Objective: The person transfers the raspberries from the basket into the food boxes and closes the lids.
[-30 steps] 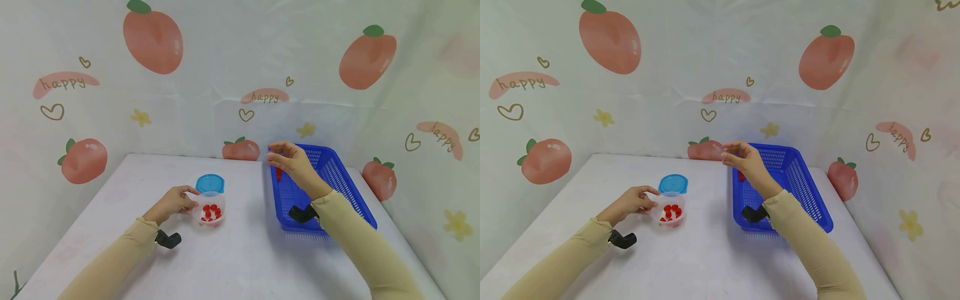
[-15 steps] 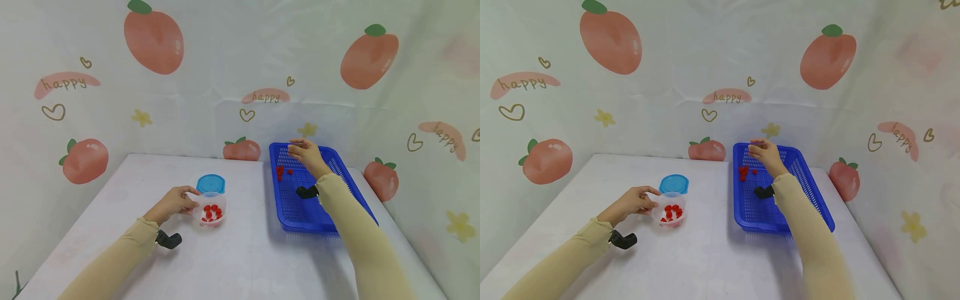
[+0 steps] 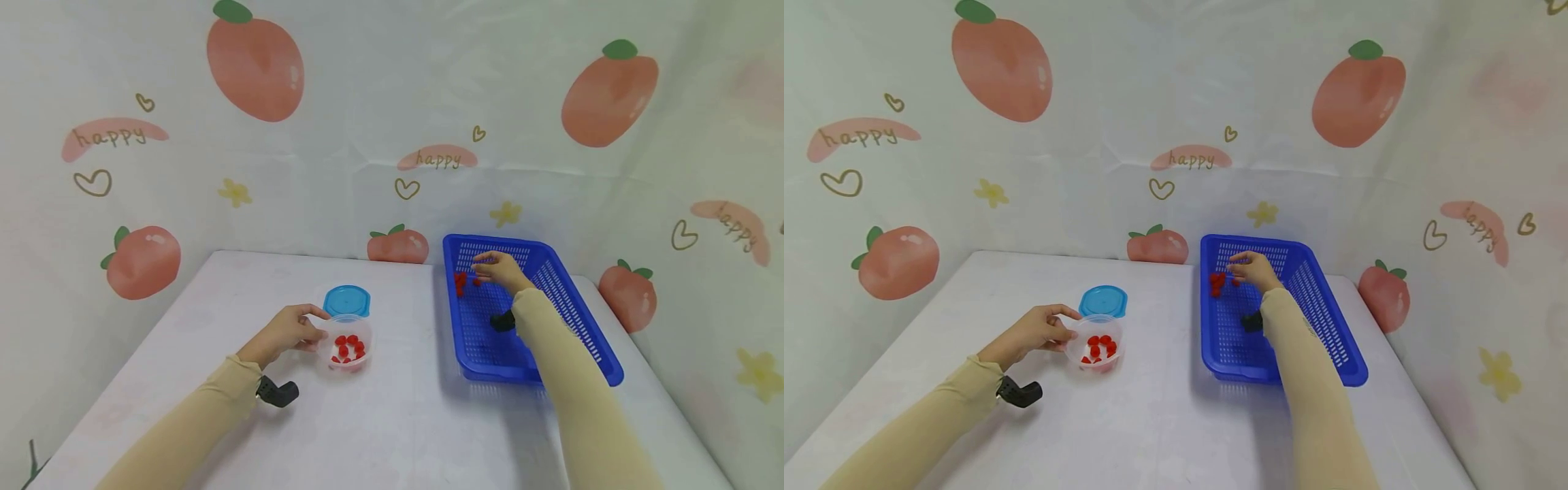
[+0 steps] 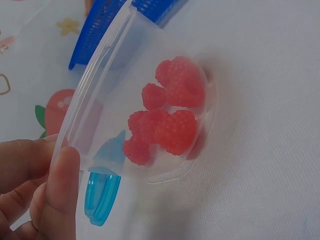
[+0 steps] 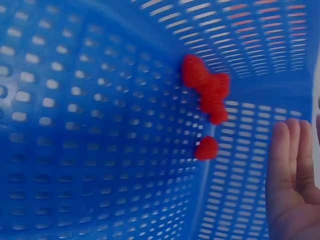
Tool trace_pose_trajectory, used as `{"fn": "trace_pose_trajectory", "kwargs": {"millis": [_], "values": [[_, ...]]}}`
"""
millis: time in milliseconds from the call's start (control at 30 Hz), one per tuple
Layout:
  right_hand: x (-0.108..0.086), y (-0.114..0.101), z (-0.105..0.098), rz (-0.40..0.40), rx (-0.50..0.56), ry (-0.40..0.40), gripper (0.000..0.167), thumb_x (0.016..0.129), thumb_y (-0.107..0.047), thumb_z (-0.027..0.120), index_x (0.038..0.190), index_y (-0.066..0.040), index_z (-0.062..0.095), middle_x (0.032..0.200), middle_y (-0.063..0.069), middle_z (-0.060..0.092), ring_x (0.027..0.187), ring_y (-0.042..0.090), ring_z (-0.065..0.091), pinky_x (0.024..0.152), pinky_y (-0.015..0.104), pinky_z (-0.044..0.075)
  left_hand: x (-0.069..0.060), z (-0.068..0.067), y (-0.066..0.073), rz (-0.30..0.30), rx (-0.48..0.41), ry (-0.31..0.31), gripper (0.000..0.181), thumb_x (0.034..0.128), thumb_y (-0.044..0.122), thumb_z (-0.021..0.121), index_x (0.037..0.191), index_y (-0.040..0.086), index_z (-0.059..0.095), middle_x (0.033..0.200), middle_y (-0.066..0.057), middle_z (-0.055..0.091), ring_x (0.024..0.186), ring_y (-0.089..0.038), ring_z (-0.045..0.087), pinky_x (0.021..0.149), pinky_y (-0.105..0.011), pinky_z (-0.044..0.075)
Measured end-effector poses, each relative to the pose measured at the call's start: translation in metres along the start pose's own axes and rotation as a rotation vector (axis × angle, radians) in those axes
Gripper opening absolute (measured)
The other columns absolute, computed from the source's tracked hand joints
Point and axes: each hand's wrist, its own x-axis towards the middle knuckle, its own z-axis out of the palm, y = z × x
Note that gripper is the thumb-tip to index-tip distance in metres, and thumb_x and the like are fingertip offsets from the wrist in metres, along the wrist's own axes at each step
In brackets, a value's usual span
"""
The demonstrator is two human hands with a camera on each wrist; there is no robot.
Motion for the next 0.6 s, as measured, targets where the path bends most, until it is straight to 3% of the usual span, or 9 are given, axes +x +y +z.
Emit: {"fn": "trace_pose_trajectory", "kwargs": {"millis": [200,433,600], "values": [[0.006,0.012,0.010,0.014,-0.058,-0.024,0.042,0.096,-0.003,0.056,0.133,0.012,0.045,0.130,0.026,0.051,0.122,0.043,0.053,0.101,0.043,0.048,-0.001,0.000,0.001,-0.001,0.006,0.002,0.043,0.0840,0.009,0.074,0.124,0.005,0.058,0.076,-0.008,0.056,0.061,-0.016,0.061,0.063,-0.025,0.058],[0.005,0.020,0.020,0.054,-0.130,-0.061,0.036,0.095,-0.005,0.059,0.127,0.008,0.052,0.125,0.024,0.058,0.100,0.023,0.066,0.094,0.036,0.054,-0.003,0.000,0.002,0.002,-0.002,-0.006,0.043,0.0841,0.010,0.074,0.124,0.004,0.058,0.076,-0.007,0.056,0.062,-0.015,0.061,0.064,-0.025,0.058],[0.003,0.020,0.027,0.068,-0.178,-0.070,0.036,0.093,-0.003,0.061,0.125,0.010,0.053,0.123,0.025,0.057,0.092,0.019,0.065,0.089,0.035,0.056,-0.002,-0.001,0.001,0.001,-0.004,-0.001,0.043,0.0841,0.010,0.074,0.124,0.005,0.058,0.076,-0.008,0.056,0.062,-0.016,0.061,0.064,-0.025,0.058]]}}
